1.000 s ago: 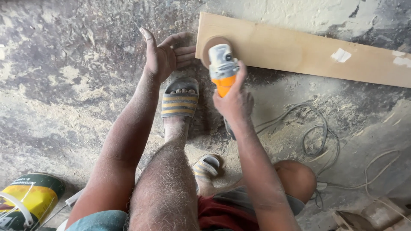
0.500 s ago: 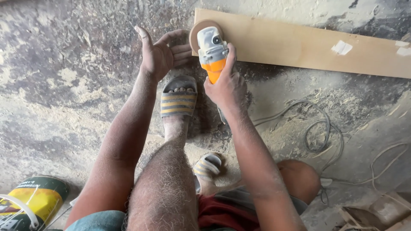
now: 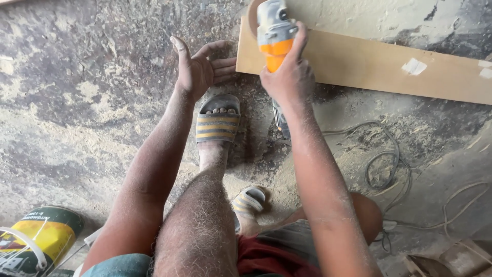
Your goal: Sanding a wooden board using a power angle grinder with a sanding disc attachment.
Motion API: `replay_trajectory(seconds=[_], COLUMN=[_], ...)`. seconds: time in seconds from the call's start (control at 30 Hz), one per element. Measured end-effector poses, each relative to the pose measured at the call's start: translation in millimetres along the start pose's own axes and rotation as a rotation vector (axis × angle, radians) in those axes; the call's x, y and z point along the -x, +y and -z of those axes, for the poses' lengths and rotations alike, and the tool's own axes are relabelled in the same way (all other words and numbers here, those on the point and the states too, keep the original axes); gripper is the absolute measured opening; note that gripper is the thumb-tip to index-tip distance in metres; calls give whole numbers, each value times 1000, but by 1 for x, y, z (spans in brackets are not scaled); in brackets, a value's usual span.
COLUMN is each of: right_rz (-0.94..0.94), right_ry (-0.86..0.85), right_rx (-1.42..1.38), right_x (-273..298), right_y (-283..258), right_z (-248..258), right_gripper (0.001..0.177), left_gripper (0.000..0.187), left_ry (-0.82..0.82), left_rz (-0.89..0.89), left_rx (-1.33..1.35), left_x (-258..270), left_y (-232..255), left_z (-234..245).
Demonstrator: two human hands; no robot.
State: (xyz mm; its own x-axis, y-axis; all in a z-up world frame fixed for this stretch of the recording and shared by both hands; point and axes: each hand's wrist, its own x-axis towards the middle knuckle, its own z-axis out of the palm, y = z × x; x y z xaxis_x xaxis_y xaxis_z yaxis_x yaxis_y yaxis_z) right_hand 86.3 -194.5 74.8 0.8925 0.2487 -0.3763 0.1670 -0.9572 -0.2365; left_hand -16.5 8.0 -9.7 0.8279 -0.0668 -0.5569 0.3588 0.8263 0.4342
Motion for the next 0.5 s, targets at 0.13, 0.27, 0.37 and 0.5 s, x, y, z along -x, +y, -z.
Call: replay_trajectory(seconds=[0.13,0.27,0.37,0.5], right_rz=[-2,53,125,155], right_ry=[43,2,-18,-25], right_rx=[30,-11,-19,-15], right_x=[5,19,37,74], right_y=[7,-5,-7,-6], right_z=[3,-4,-10,3], right_gripper=[96,96,95,88], left_gripper=[123,123,125,123], left_ry=[5,-1,-1,0], left_rz=[1,1,1,9], left_rx=[-4,-1,-19,-21], left_x=[2,1,6,6], left_y=[0,4,5,6], left_z=[-3,-5,-8,-12])
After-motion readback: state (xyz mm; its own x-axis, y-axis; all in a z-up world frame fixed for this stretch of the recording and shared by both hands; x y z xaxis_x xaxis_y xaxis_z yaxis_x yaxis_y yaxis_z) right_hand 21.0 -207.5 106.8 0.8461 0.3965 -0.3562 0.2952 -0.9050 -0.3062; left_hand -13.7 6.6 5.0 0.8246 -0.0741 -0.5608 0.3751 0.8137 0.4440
